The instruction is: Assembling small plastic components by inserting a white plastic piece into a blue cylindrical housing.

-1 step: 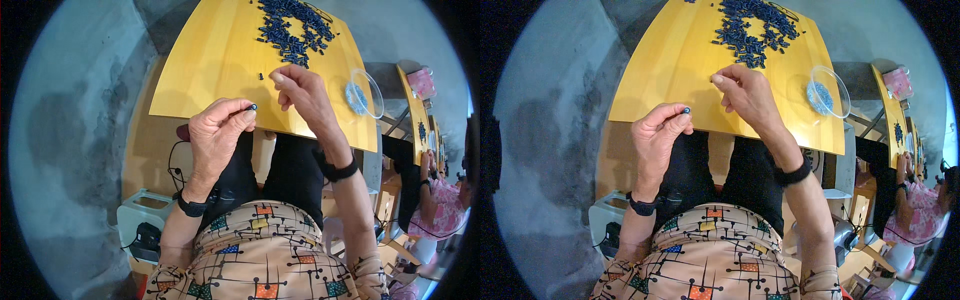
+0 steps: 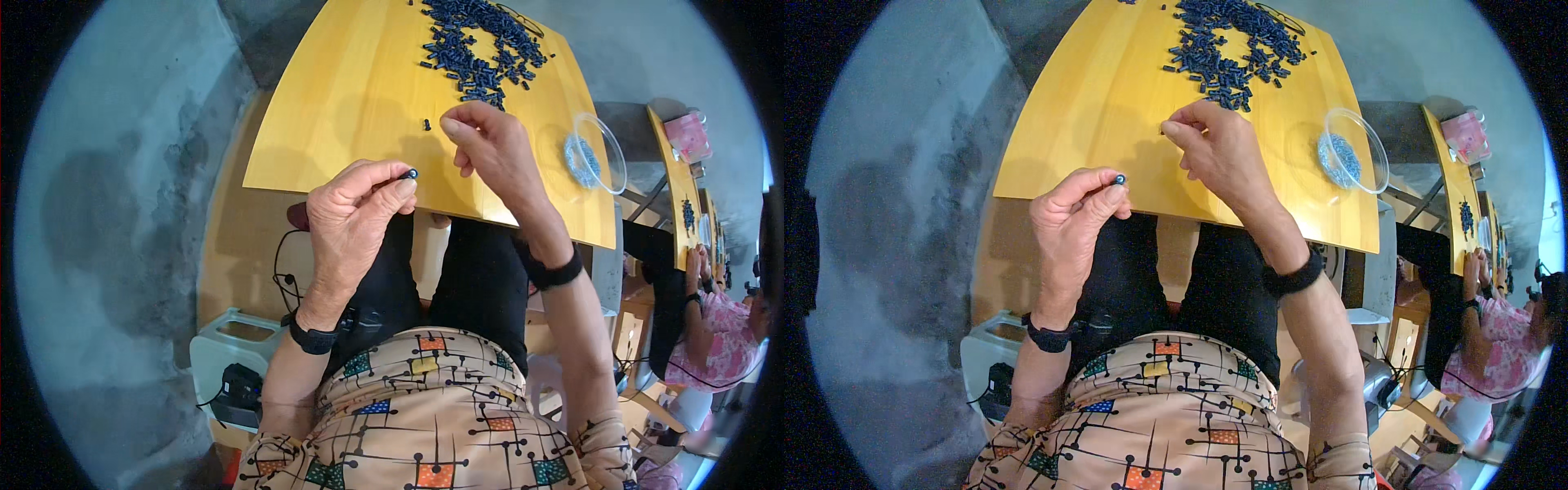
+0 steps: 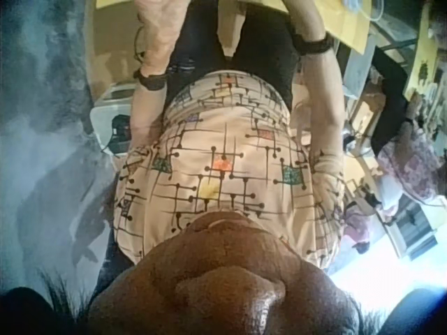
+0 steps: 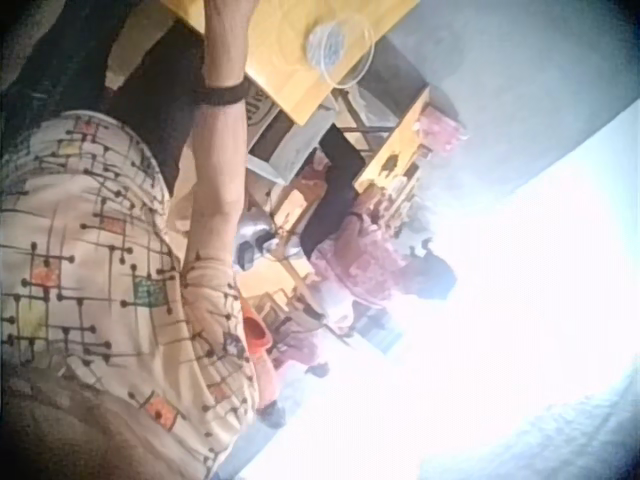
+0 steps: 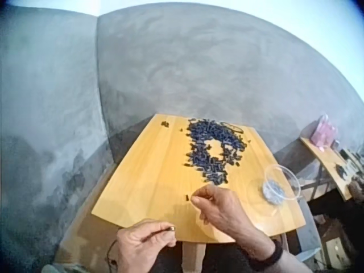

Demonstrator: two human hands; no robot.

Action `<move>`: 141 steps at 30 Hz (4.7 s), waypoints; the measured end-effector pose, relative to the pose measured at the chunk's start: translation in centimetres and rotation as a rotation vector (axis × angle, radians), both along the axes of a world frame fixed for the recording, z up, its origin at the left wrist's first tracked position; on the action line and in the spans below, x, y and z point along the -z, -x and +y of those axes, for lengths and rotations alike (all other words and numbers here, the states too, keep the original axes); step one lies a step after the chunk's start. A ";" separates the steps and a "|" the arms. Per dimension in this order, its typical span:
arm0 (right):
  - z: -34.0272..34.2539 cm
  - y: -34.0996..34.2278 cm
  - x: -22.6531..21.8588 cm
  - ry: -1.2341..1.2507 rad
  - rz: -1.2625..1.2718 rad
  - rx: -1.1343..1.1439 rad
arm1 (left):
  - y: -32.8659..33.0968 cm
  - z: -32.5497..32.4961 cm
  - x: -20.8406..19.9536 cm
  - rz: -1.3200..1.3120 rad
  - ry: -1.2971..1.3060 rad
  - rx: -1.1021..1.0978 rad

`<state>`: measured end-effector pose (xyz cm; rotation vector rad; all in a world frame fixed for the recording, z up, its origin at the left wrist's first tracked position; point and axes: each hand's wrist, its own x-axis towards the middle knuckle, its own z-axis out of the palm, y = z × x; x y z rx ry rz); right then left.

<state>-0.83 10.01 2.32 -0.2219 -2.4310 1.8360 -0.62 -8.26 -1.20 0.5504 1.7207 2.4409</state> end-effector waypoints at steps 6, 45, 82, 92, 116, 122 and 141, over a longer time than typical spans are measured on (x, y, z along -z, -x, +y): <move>-0.3 3.9 3.7 -0.916 0.274 0.064 | 0.6 -0.6 0.0 -0.077 -0.049 -0.005; -3.6 4.5 3.5 -0.648 0.277 -0.183 | 4.8 -1.5 2.4 -0.091 -0.257 -0.256; 1.9 -13.0 -1.4 0.880 0.262 0.033 | -5.1 4.6 -4.6 0.257 0.180 0.223; 1.6 -14.0 -1.9 0.718 0.310 0.107 | -5.4 5.0 -4.7 0.350 0.271 0.219; 1.2 -13.9 -2.1 0.436 0.351 0.146 | -5.1 4.7 -5.1 0.547 0.337 0.135; 1.4 -13.9 -2.4 0.175 0.387 0.156 | -4.9 4.6 -4.9 0.580 0.351 0.132; 1.0 -13.1 -2.7 -0.312 0.633 0.109 | -4.9 3.9 -4.9 0.710 0.444 0.088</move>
